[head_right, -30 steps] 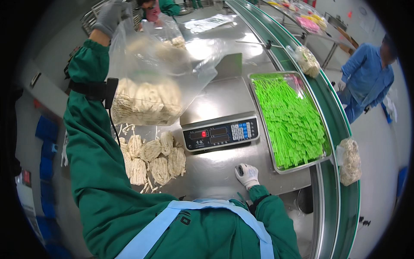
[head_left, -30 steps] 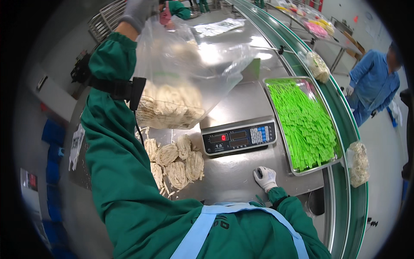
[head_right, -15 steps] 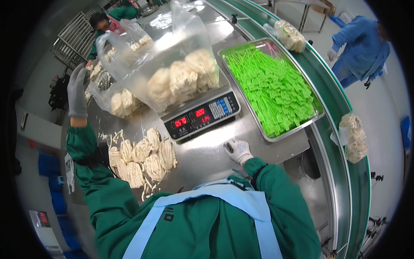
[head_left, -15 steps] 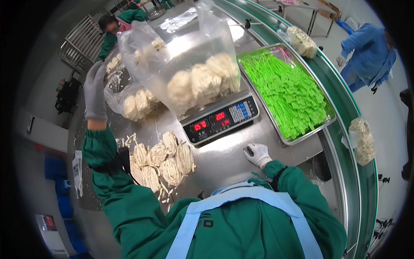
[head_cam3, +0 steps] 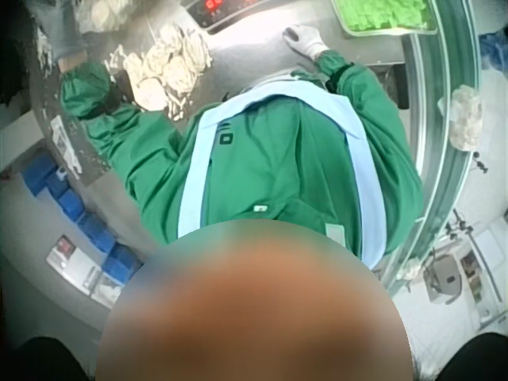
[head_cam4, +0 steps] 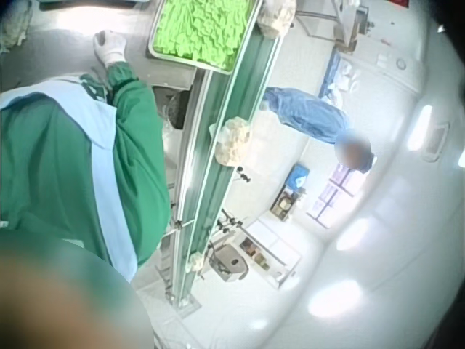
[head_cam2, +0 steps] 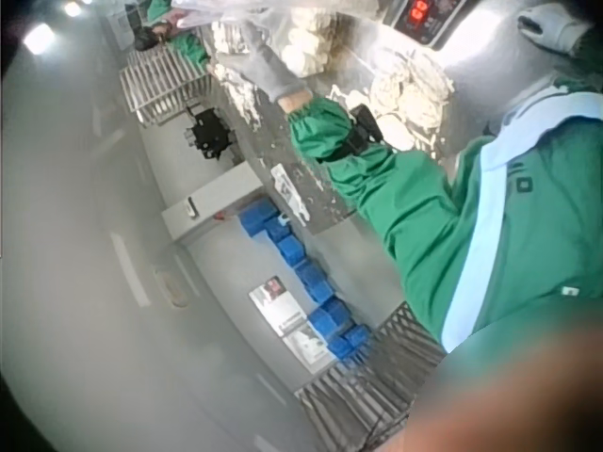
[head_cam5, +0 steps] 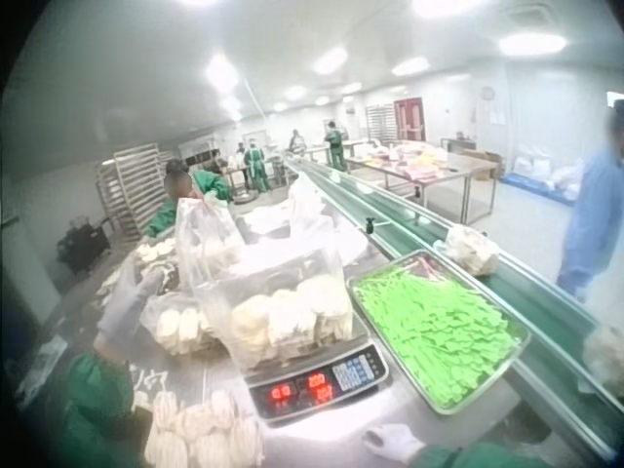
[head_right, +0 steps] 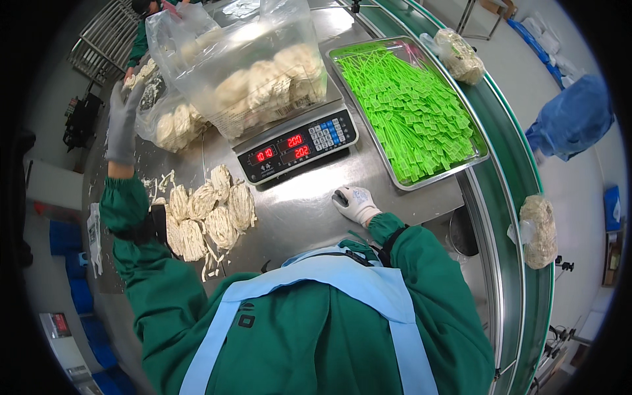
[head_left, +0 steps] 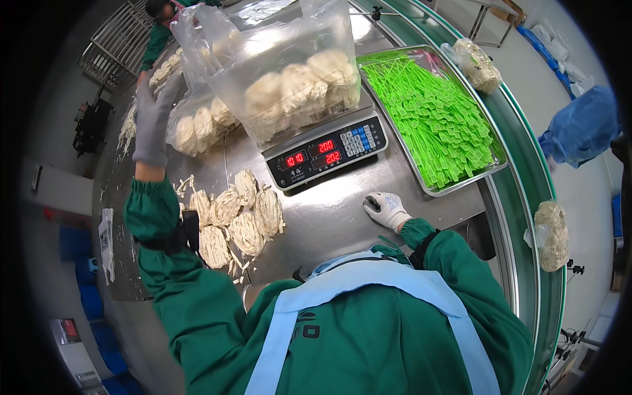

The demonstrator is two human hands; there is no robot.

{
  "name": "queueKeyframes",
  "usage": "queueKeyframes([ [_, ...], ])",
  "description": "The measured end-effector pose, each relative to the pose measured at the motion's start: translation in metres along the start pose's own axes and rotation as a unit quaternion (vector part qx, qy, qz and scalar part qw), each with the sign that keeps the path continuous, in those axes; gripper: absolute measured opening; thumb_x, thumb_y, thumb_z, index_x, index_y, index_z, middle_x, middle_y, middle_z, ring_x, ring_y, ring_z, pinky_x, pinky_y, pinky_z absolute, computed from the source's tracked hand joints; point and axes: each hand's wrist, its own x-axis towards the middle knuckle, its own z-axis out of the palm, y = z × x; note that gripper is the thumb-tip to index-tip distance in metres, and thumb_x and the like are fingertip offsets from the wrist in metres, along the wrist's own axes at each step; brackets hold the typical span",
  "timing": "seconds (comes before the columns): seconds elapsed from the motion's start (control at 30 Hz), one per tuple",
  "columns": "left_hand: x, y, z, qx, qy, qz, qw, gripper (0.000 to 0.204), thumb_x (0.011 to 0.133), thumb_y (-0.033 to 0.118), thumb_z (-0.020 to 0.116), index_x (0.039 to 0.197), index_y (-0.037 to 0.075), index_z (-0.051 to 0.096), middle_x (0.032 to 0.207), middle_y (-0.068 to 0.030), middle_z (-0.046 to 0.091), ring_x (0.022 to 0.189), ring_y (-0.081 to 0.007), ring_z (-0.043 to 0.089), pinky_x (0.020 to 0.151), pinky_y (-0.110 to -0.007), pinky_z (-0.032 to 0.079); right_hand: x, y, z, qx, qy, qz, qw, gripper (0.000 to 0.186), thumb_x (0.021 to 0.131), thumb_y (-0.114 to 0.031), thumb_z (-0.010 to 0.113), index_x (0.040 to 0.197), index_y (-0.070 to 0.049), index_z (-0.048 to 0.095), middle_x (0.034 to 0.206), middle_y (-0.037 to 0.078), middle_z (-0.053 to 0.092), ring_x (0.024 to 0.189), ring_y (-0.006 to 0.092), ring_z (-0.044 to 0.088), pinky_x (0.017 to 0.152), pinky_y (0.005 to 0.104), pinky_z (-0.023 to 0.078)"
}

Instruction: The person repeatedly picks bundles of noodles, places them into a clear plastic bag on a digital scale, adjusts the contents to reach a target weight, ties the bag, and places it onto a moving conveyor belt. This cycle is repeated multiple times throughout the clip.

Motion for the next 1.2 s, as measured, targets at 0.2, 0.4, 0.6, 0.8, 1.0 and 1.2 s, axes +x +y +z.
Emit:
queueKeyframes([
  [0.2,0.090,-0.001,0.057,0.248,0.123,0.048,0.960,0.076,0.079,0.043,0.074,0.129,-0.007,0.044,0.105,-0.0134,0.059,0.093,-0.0244,0.059,0.080,-0.033,0.048,-0.015,0.009,-0.005,-0.012,-0.009,0.038,0.999,0.022,0.084,-0.033,0.061,0.090,-0.012,0.065,0.084,0.014,0.066,0.083,0.0339,0.063,0.074,0.0436,0.050],
  [0.4,0.085,0.063,0.113,-0.359,-0.185,-0.127,0.906,0.020,0.096,0.025,0.055,0.095,0.006,0.062,0.063,0.0077,0.041,0.055,-0.0056,0.044,0.062,-0.027,0.045,-0.038,0.006,-0.035,-0.020,-0.018,0.112,0.993,0.035,0.084,-0.037,0.063,0.108,-0.013,0.063,0.096,0.016,0.067,0.093,0.0340,0.064,0.082,0.0417,0.050],
  [0.6,0.023,0.164,0.082,-0.276,-0.165,0.222,0.921,0.030,0.100,0.025,0.048,0.088,0.002,0.064,0.060,0.0060,0.032,0.053,-0.0055,0.036,0.069,-0.030,0.051,-0.004,-0.019,-0.135,0.115,0.175,0.067,0.976,0.074,0.074,-0.030,0.079,0.132,0.000,0.046,0.109,0.015,0.062,0.099,0.0279,0.062,0.088,0.0364,0.050],
  [0.8,-0.036,0.183,0.079,-0.333,-0.197,0.182,0.904,0.032,0.094,0.031,0.058,0.081,0.003,0.068,0.063,-0.0010,0.059,0.055,-0.0088,0.057,0.057,-0.025,0.049,0.078,-0.079,-0.225,0.331,0.297,-0.062,0.894,0.103,0.071,-0.027,0.084,0.147,0.000,0.021,0.139,0.023,0.044,0.124,0.0282,0.048,0.099,0.0369,0.044],
  [1.0,-0.133,0.152,0.086,-0.309,-0.298,-0.041,0.902,0.030,0.090,0.023,0.062,0.068,0.003,0.065,0.064,-0.0056,0.065,0.048,-0.0053,0.048,0.045,-0.021,0.033,0.081,-0.096,-0.189,0.354,0.023,0.091,0.930,0.018,0.085,-0.010,0.071,0.099,0.001,0.066,0.077,0.001,0.063,0.060,0.0063,0.053,0.054,0.0220,0.044],
  [1.2,-0.183,0.135,0.066,-0.454,-0.454,0.106,0.759,0.015,0.077,0.002,0.060,0.086,-0.008,0.067,0.072,-0.0159,0.066,0.059,-0.0217,0.060,0.058,-0.034,0.050,0.024,-0.108,-0.218,0.296,0.300,-0.102,0.901,0.042,0.082,-0.007,0.072,0.119,0.001,0.055,0.104,0.006,0.062,0.091,0.0138,0.060,0.078,0.0261,0.050],
])
